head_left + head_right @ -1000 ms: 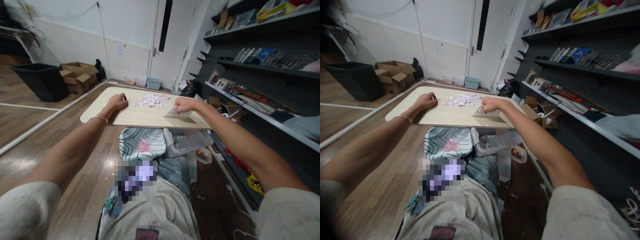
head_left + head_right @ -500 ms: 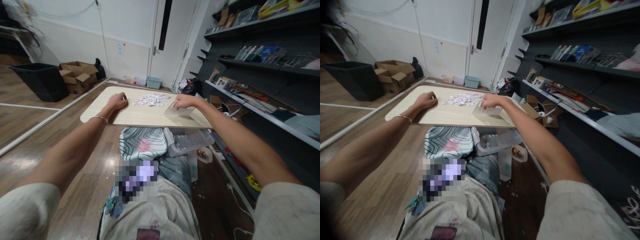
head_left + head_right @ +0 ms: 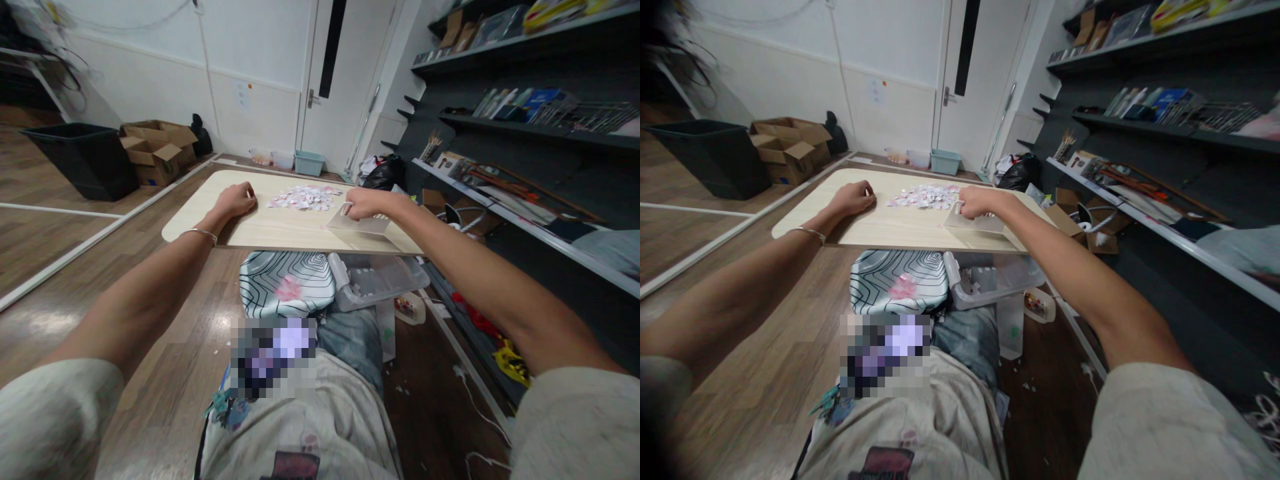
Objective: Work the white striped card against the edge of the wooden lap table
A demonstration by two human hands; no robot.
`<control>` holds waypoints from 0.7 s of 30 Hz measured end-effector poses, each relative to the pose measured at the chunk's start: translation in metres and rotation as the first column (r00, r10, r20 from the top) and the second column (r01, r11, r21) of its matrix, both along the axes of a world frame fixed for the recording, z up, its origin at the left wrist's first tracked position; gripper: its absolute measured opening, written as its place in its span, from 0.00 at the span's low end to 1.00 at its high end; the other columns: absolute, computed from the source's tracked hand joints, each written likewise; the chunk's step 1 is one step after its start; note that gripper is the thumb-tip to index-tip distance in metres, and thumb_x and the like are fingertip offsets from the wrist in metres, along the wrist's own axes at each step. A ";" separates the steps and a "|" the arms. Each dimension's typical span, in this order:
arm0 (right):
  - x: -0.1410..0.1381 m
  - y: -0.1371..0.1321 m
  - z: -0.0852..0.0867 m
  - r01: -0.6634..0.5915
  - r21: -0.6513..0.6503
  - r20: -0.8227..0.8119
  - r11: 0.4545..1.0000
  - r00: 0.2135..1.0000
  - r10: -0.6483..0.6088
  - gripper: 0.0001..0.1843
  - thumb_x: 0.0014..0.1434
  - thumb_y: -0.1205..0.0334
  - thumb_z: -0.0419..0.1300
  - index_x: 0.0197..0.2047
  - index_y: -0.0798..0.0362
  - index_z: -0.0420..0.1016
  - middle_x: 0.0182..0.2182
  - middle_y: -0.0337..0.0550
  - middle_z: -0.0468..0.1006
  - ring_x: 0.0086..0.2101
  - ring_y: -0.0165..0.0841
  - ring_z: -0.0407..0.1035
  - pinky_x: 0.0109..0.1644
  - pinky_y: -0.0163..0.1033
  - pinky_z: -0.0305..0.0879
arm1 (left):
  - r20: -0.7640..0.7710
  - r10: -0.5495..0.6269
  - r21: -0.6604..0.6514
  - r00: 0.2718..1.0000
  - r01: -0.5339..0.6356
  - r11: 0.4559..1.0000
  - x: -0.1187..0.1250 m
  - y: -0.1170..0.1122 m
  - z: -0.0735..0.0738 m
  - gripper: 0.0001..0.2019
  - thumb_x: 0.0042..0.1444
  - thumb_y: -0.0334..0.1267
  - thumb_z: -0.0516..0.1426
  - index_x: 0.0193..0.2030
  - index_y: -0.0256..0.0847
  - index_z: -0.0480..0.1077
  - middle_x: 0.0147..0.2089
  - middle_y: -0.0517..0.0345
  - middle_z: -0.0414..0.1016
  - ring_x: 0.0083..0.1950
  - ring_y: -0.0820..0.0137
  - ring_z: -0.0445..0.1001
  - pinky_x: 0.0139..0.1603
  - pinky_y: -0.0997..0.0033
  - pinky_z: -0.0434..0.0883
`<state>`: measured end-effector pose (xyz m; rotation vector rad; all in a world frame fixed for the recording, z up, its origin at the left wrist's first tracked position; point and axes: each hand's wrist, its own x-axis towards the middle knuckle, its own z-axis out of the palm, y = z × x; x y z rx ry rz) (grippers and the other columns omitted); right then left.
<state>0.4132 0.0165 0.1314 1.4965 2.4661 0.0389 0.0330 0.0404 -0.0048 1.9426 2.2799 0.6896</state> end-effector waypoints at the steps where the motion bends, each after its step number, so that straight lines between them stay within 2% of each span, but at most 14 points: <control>1: -0.001 0.000 0.000 -0.008 0.004 0.012 1.000 1.000 0.008 0.21 0.58 0.61 0.80 0.54 0.61 0.96 0.42 0.57 0.94 0.46 0.52 0.86 0.43 0.44 0.72 | 0.003 -0.002 -0.001 1.000 0.002 1.000 0.000 0.000 0.000 0.23 0.59 0.44 0.69 0.60 0.46 0.89 0.52 0.39 0.94 0.66 0.33 0.90 0.70 0.44 0.84; 7: 0.004 0.007 0.001 0.035 0.006 0.043 0.999 0.998 -0.035 0.21 0.58 0.65 0.81 0.55 0.62 0.96 0.44 0.60 0.94 0.48 0.55 0.87 0.45 0.46 0.74 | 0.010 -0.011 0.004 1.000 0.011 1.000 -0.003 0.005 -0.003 0.24 0.58 0.45 0.69 0.61 0.45 0.89 0.56 0.38 0.95 0.69 0.33 0.89 0.72 0.43 0.83; 15: 0.061 0.024 0.003 0.217 -0.026 0.004 0.976 0.976 -0.217 0.21 0.57 0.56 0.87 0.51 0.57 0.99 0.44 0.55 0.94 0.45 0.54 0.87 0.45 0.47 0.80 | 0.024 -0.007 0.008 1.000 0.007 1.000 -0.004 0.006 -0.005 0.24 0.58 0.43 0.69 0.61 0.45 0.89 0.59 0.38 0.94 0.70 0.35 0.88 0.75 0.44 0.82; 21: 0.086 0.023 0.003 0.225 0.004 0.034 0.974 0.974 -0.225 0.14 0.57 0.63 0.81 0.46 0.57 0.97 0.43 0.53 0.93 0.44 0.51 0.86 0.43 0.46 0.78 | 0.013 -0.010 0.001 1.000 0.010 1.000 -0.004 0.007 -0.005 0.23 0.59 0.44 0.69 0.61 0.44 0.88 0.58 0.36 0.95 0.68 0.35 0.88 0.74 0.43 0.82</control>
